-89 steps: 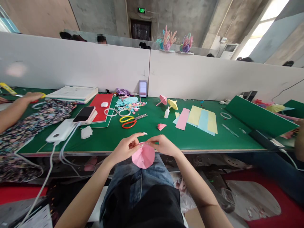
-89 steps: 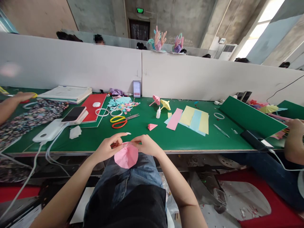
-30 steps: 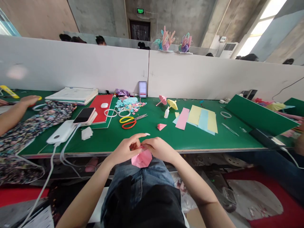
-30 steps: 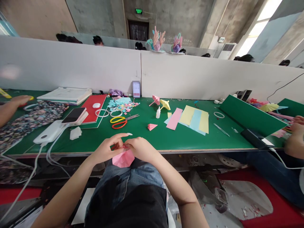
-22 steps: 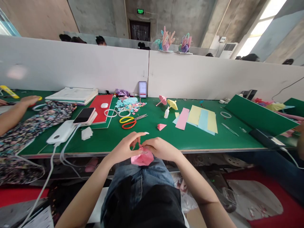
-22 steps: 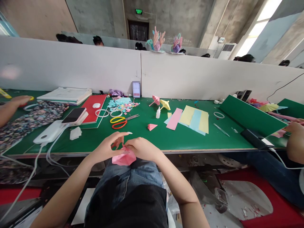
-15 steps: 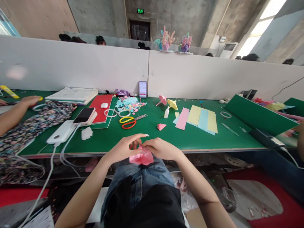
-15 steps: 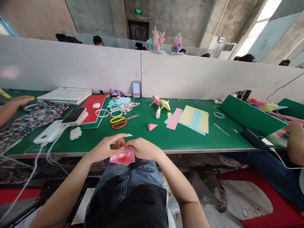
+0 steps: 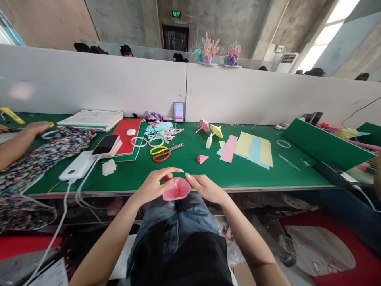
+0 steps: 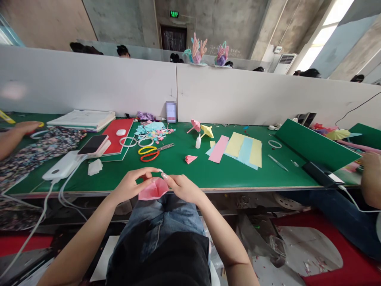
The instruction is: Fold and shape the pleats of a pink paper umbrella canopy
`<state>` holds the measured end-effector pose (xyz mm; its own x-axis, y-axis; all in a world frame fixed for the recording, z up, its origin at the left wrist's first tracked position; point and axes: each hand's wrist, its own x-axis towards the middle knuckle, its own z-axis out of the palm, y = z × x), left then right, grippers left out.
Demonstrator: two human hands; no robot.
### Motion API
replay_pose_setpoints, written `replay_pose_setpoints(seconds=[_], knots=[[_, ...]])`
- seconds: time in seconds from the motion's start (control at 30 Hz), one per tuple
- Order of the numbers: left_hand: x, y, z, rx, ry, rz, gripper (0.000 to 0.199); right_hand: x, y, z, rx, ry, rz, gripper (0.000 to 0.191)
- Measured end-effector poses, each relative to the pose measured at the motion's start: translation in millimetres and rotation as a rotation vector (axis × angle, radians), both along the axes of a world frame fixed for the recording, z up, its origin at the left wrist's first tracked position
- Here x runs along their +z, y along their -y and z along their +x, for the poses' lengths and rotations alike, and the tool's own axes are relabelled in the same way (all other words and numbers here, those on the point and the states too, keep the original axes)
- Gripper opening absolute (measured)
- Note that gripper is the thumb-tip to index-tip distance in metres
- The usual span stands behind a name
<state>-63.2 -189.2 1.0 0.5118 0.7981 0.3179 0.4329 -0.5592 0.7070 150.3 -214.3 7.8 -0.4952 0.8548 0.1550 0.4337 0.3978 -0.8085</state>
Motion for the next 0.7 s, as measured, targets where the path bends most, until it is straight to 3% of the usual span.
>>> replay_pose_setpoints(seconds=[0.13,0.27,0.43,0.5,0.6,0.7], knots=[[-1.8,0,1,0.036,0.051,0.039,0.025,-11.6,4,1,-0.014,-0.161,-0.098,0.054],[-3.0,2,3,0.103,0.128,0.061,0.024,-26.1,5,3,0.093,-0.325,-0.234,0.056],[-6.0,5,10,0.193,0.235,0.096,0.023,-40.3,8,-3,0.198,-0.376,-0.261,0.073],[-8.0,6,14,0.223,0.27,0.109,0.023,-43.3,9,-9,0.152,-0.355,-0.231,0.066],[-11.2,5,16,0.236,0.282,0.112,0.03,-44.3,9,-16,0.004,-0.23,-0.125,0.039],[-13.2,0,11,0.188,0.215,0.066,0.038,-41.9,5,-16,-0.036,-0.154,-0.08,0.032]])
